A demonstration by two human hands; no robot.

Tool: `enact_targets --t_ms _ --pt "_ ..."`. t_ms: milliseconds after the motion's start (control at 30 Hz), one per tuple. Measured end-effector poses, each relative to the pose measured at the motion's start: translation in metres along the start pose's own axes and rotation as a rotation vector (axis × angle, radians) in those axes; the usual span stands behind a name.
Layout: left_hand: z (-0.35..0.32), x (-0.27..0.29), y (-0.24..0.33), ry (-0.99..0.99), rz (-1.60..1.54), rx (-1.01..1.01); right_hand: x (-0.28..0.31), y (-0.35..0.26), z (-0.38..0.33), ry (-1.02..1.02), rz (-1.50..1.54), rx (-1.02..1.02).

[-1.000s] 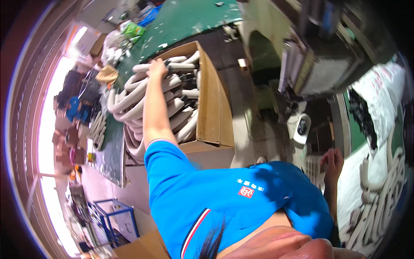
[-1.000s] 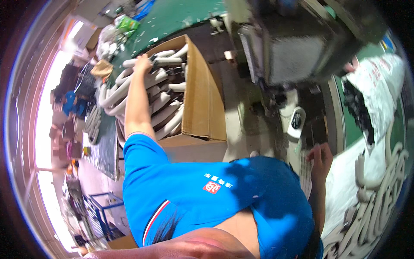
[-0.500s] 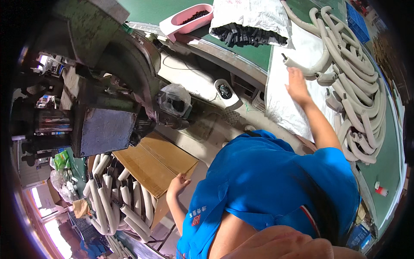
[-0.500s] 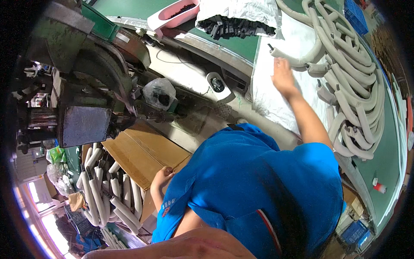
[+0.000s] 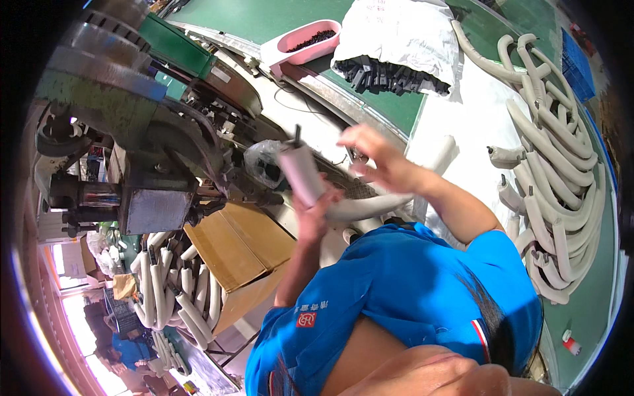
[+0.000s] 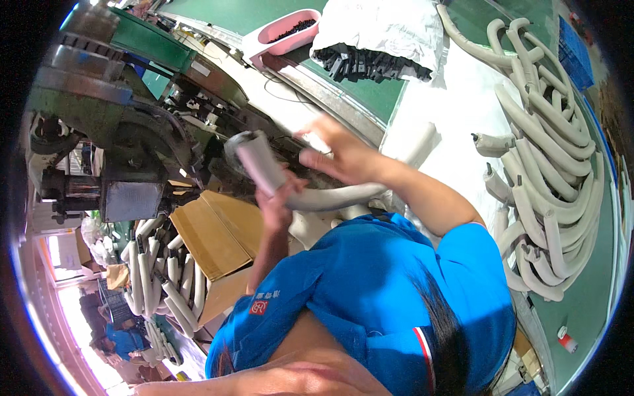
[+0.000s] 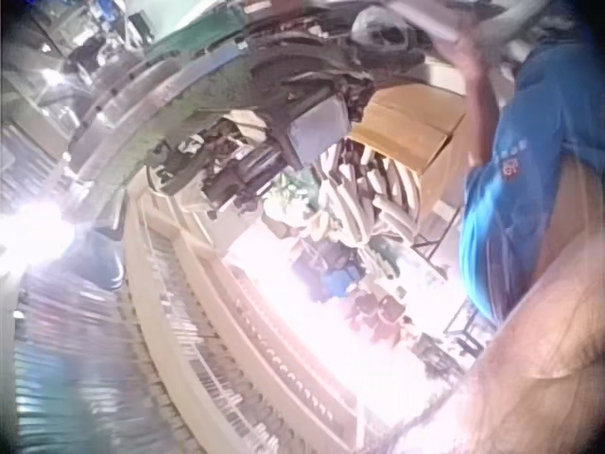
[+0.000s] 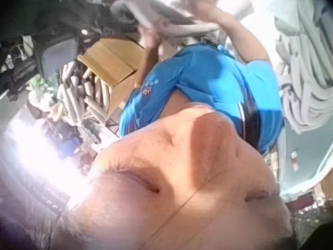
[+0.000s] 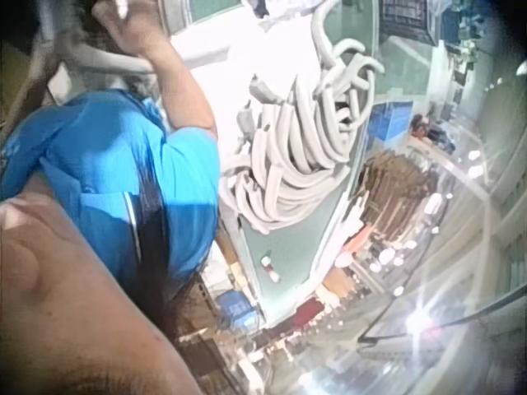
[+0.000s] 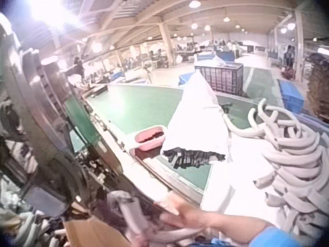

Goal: The person repeatedly picks up foam-covered cylindrical parts and black plastic clips, then inserts the clips into the ends of the cylinders at a workbench. The person handles the parts one at a time and places the assembled units aside.

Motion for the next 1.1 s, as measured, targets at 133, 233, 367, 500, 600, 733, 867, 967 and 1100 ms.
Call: enact_targets --t_ms 133,233,367,500,600,733,867,967,1100 --pt "-0.035 0.050 0.055 -0.107 -0.020 -0.038 0.085 0.132 0.023 0.290 -0.308 -0.200" --pt "-0.079 0.063 0.091 -0.163 0.028 -0.031 0.127 0.293 -0.014 0.270 -0.629 -0.694" --pt "-0.139 0.064 0.141 0.148 0.807 -0.192 0.123 0.331 -0.001 -0.056 -0.828 -0.962" --pt "-0.116 0.043 0.112 0.145 1.219 0.172 0.137 0.362 -0.007 0.022 -0.918 -0.977" --pt "-0.114 0.050 0.093 0.279 1.299 0.208 0.126 0.303 0.008 -0.037 -0.932 -0.830" --pt "-0.105 0.059 0.079 0.336 1.298 0.204 0.051 0.188 0.020 -0.295 -0.040 -0.451" --pt "-0.097 0.055 0.082 0.346 1.275 0.096 -0.014 0.041 0.009 -0.480 0.668 -0.497" --pt "-0.092 0.050 0.089 0.324 1.256 -0.026 -0.038 0.008 0.004 -0.552 0.930 -0.436" --pt "-0.096 0.050 0.100 0.334 1.224 -0.134 -0.049 -0.006 0.007 -0.537 1.009 -0.387"
Point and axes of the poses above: each hand's wrist, its own z-axis towards the middle knuckle, its own x-axis out of the back of the hand, y = z × x, the point moved 8 cm from there along z, towards the middle knuckle, and after that the axes turned 3 degrees about z, right-handed, at the moved point
